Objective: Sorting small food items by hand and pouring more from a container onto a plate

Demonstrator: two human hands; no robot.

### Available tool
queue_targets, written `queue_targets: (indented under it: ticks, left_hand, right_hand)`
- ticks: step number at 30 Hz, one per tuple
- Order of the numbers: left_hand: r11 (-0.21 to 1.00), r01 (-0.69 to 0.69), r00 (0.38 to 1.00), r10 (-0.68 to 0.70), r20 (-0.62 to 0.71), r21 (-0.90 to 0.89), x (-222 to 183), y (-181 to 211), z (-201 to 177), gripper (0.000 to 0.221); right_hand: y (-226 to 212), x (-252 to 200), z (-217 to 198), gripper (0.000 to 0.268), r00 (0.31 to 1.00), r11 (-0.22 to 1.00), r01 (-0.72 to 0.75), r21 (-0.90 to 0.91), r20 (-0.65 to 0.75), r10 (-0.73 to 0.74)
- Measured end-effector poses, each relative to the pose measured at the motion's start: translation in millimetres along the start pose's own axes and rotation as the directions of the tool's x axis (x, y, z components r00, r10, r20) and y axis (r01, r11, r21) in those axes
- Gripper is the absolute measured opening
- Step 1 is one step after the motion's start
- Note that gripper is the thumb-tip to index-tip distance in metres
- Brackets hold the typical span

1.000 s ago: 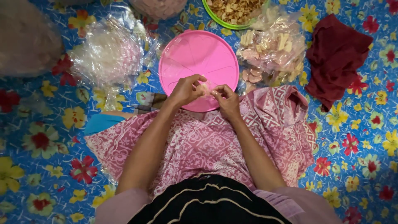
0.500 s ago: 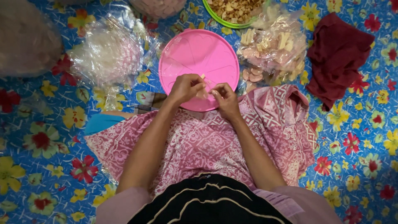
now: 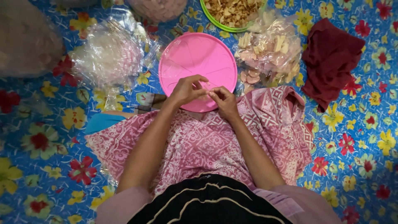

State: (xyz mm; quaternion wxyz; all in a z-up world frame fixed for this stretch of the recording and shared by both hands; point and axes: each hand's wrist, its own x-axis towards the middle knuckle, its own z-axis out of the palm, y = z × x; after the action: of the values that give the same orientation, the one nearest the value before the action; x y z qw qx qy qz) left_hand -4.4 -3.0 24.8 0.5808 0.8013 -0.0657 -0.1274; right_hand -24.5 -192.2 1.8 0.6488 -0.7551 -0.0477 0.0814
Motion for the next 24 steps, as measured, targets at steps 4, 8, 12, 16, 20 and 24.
queue_targets:
  ticks: [4,8,12,16,20,24]
  left_hand:
    - [0.994,-0.089,0.996,0.091,-0.017,0.062,1.5,-2.8,9.3,0.013]
    - [0.983,-0.147,0.988,0.152,-0.035,0.110,0.6,-5.9,5.5,0.007]
    - [0.964,-0.207,0.974,0.219,-0.055,0.168,1.6,-7.7,3.5,0.006]
    - [0.954,-0.216,0.970,0.234,-0.065,0.208,2.6,-10.7,4.3,0.007]
    - [0.956,-0.175,0.977,0.198,-0.075,0.237,1.4,-7.5,2.5,0.008]
    - [0.961,-0.173,0.980,0.190,-0.062,0.218,0.6,-4.0,-0.9,0.010]
  right_hand:
    - [9.2,1.9,-1.3,0.007,0.999,0.998,0.038,-0.058,0.025,-0.037]
    - [3.8,0.4,0.6,0.007,0.995,0.989,0.090,-0.121,0.048,-0.085]
    - [3.8,-0.1,0.9,0.007,0.993,0.980,0.112,-0.167,0.058,-0.104]
    - [5.9,-0.5,-1.3,0.008,0.992,0.976,0.122,-0.178,0.065,-0.112]
    - [6.6,-0.6,-1.8,0.009,0.991,0.973,0.133,-0.190,0.058,-0.125]
    - [9.3,0.0,-3.6,0.009,0.990,0.969,0.140,-0.202,0.062,-0.130]
